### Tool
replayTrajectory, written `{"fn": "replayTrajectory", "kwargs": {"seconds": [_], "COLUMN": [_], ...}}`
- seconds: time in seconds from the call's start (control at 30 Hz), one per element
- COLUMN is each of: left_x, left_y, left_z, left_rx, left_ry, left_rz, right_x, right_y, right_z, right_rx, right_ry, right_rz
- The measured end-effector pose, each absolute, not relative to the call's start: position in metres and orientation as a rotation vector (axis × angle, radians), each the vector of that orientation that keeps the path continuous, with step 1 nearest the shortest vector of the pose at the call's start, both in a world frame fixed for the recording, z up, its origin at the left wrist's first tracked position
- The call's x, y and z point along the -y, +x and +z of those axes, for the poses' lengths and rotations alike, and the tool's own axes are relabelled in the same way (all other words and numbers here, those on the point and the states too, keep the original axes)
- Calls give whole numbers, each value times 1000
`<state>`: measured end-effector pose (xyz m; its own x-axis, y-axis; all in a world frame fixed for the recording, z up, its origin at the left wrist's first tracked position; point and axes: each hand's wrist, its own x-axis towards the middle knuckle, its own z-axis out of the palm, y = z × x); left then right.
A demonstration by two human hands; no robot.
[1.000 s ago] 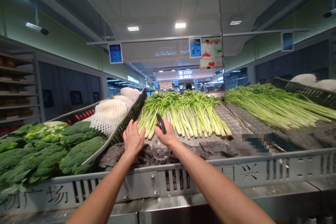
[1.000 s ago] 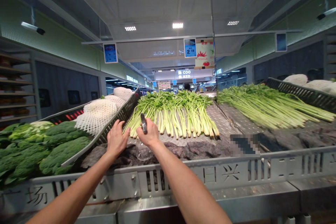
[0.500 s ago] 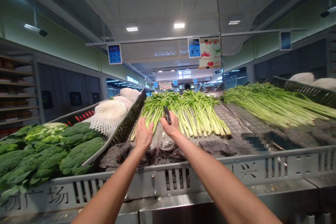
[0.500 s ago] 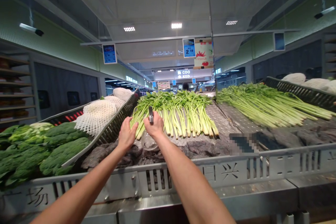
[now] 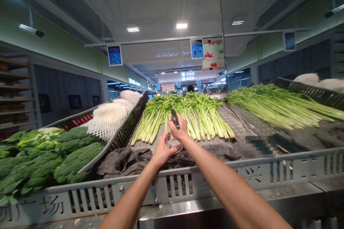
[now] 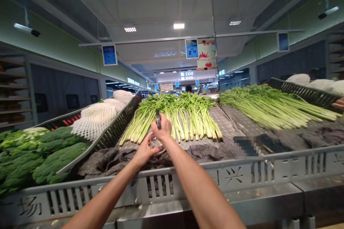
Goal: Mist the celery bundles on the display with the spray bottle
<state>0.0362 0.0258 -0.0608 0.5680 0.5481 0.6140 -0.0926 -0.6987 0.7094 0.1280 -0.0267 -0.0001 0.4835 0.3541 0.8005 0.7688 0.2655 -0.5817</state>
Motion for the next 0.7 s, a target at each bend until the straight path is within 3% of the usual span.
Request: {"fn": "replayTrajectory", "kwargs": {"seconds": [0.47,0.7], "left_x": [1,3], "left_y": [56,75], "left_z": [-42,-55], "left_rx": [-438,-400], "left_ry": [2108,2103], "left_rz": [1100,1046], "right_x": [43,55], "right_y": [148,163], "right_z": [4,-7], "right_rx": [990,948], "right_ry": [-1365,-1375], "right_rz": [-412,-430]}}
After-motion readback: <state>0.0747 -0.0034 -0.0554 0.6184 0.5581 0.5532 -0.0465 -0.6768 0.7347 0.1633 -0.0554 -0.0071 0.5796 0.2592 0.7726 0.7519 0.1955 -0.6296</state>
